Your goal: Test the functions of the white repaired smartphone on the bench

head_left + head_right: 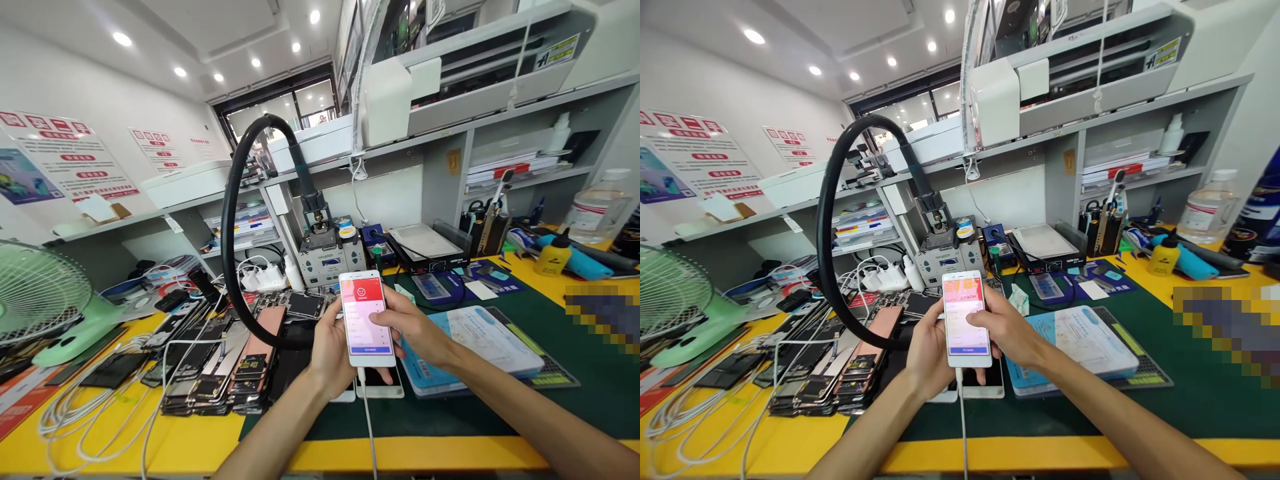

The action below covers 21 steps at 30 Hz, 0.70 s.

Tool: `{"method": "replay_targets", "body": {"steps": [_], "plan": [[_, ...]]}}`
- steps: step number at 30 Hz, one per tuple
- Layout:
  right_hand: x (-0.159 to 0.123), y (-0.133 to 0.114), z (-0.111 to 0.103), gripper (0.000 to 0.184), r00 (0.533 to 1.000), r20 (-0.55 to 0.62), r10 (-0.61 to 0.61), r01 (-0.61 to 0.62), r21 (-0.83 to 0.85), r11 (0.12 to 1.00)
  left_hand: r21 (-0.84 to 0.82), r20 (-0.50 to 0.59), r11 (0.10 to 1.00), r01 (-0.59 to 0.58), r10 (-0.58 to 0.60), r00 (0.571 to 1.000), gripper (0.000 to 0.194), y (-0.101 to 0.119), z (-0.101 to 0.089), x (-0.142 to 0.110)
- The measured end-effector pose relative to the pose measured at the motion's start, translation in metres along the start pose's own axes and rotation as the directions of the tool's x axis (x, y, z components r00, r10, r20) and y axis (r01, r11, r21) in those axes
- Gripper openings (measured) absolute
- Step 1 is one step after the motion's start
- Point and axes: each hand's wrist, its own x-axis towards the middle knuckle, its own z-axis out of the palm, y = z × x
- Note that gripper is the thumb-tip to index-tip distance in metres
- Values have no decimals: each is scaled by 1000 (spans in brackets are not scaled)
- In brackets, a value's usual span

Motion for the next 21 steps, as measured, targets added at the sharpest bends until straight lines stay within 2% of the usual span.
{"method": "replay_targets", "body": {"steps": [7, 14, 21], "plan": [[-3, -1, 7, 48, 1000, 28, 4, -5, 17, 1000, -19, -116, 998, -58, 55, 992, 69, -4, 6, -3], [-5, 5, 6, 48, 999, 42, -26, 26, 3, 1000, 32, -134, 993, -112, 116, 984, 73, -8, 3, -3], [-3, 3, 8, 47, 1000, 20, 8, -8, 9, 1000, 4, -149, 995, -97, 96, 984, 71, -9, 1, -2]]}}
